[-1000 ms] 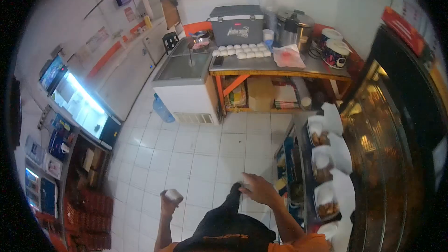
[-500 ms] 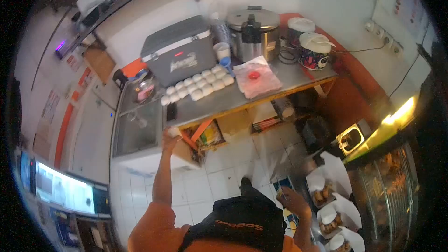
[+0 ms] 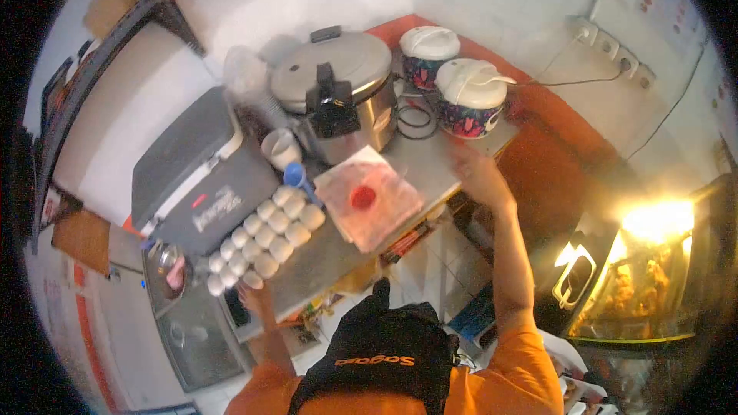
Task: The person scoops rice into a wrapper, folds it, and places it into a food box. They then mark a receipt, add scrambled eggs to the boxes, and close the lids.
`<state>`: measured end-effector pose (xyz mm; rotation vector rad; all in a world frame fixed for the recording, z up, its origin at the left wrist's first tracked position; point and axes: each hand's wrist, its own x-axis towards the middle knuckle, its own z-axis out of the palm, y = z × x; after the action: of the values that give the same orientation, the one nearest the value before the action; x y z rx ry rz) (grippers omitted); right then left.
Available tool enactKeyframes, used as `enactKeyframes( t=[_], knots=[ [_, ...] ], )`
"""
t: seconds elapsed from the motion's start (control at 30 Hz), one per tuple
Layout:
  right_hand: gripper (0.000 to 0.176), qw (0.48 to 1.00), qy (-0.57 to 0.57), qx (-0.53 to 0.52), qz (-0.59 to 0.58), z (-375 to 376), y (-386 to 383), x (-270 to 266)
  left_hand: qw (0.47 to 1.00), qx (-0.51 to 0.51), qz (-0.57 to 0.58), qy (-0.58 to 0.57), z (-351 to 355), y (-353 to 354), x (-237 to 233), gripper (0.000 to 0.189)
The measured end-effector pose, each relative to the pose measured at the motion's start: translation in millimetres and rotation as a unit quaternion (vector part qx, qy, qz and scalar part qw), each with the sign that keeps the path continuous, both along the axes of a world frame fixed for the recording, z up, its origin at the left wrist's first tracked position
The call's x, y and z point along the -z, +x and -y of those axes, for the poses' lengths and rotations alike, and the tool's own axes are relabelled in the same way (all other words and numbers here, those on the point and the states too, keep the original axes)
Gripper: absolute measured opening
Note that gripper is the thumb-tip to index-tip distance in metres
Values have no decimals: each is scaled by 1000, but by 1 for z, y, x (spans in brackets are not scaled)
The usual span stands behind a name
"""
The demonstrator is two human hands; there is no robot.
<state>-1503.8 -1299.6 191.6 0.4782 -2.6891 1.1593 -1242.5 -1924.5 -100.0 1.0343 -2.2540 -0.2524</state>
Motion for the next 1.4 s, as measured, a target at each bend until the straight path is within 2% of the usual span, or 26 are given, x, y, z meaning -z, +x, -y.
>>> enactKeyframes(
  t=[0.07, 0.13, 0.2, 0.27, 0.37, 0.4, 0.43, 0.5, 0.6, 0.63, 0.67, 0.7, 0.77, 0.8, 0.83, 0.87, 0.93, 1.0, 1.03, 1.13, 1.17, 1.2, 1.27, 1.3, 1.37, 1.4],
  knots=[
    [28, 991, -1, 66, -118, -32, -61, -7, 993, 109, -12, -42, -88, -46, -42, 80],
    [29, 975, 48, 131, -175, -73, -135, -8, 934, 351, 3, 70, -154, -103, -52, 84],
    [34, 964, 71, 145, -210, -113, -218, 11, 863, 486, -3, 139, -218, -169, -76, 91],
    [39, 956, 110, 130, -238, -148, -287, 26, 861, 488, 79, 119, -262, -224, -111, 96],
    [46, 940, 306, 153, 10, -170, -351, 41, 845, 490, 154, 147, -292, -277, -123, 103],
    [44, 919, 377, 103, -42, -181, -367, 56, 839, 488, 173, 167, -294, -284, -113, 105],
    [43, 890, 444, 47, -93, -192, -378, 76, 870, 455, 155, 111, -291, -286, -55, 107],
    [45, 902, 409, -33, -132, -207, -395, 80, 873, 426, 187, 150, -288, -288, -39, 108],
    [46, 921, 390, -10, -12, -219, -388, 42, 932, 311, 66, 173, -302, -267, -40, 103],
    [45, 932, 362, -8, -8, -227, -387, 27, 926, 233, -16, 296, -313, -266, -53, 101],
    [44, 942, 335, -8, -1, -233, -393, 14, 942, 201, -23, 267, -327, -262, -65, 102],
    [42, 951, 302, -47, -51, -228, -404, 1, 956, 167, -30, 240, -346, -267, -96, 106],
    [40, 956, 227, -117, -146, -188, -413, -13, 939, 172, -99, 282, -376, -280, -122, 111],
    [39, 950, 240, -163, -114, -164, -425, -7, 927, 174, -134, 304, -391, -285, -132, 113],
    [39, 942, 250, -208, -81, -141, -433, -1, 947, 184, -70, 255, -403, -296, -147, 117],
    [44, 921, 316, -224, -49, -123, -437, -1, 919, 169, -115, 338, -425, -318, -168, 118],
    [45, 871, 407, -274, -1, -104, -448, 1, 946, 200, -71, 245, -452, -342, -189, 119],
    [41, 818, 466, -337, 31, -94, -462, 4, 949, 208, -76, 223, -473, -355, -181, 120],
    [38, 829, 448, -334, 29, -93, -465, 5, 925, 228, -120, 279, -490, -370, -198, 120],
    [31, 868, 372, -329, 24, -99, -472, -4, 938, 254, -81, 221, -512, -386, -201, 118],
    [30, 882, 332, -335, 17, -111, -479, -24, 903, 243, -126, 330, -525, -389, -207, 114],
    [30, 894, 292, -339, 10, -123, -487, -45, 896, 253, -131, 340, -529, -393, -204, 113],
    [45, 951, 103, -236, 171, -153, -505, -77, 882, 280, -137, 354, -531, -400, -197, 111],
    [56, 956, 11, -210, 204, -186, -528, -58, 873, 289, -111, 378, -532, -405, -200, 110],
    [65, 968, -144, -8, 207, -235, -546, -51, 851, 305, -58, 423, -531, -419, -210, 108],
    [67, 954, -210, 20, 213, -255, -555, -51, 840, 323, -34, 434, -530, -425, -210, 110]
  ],
)
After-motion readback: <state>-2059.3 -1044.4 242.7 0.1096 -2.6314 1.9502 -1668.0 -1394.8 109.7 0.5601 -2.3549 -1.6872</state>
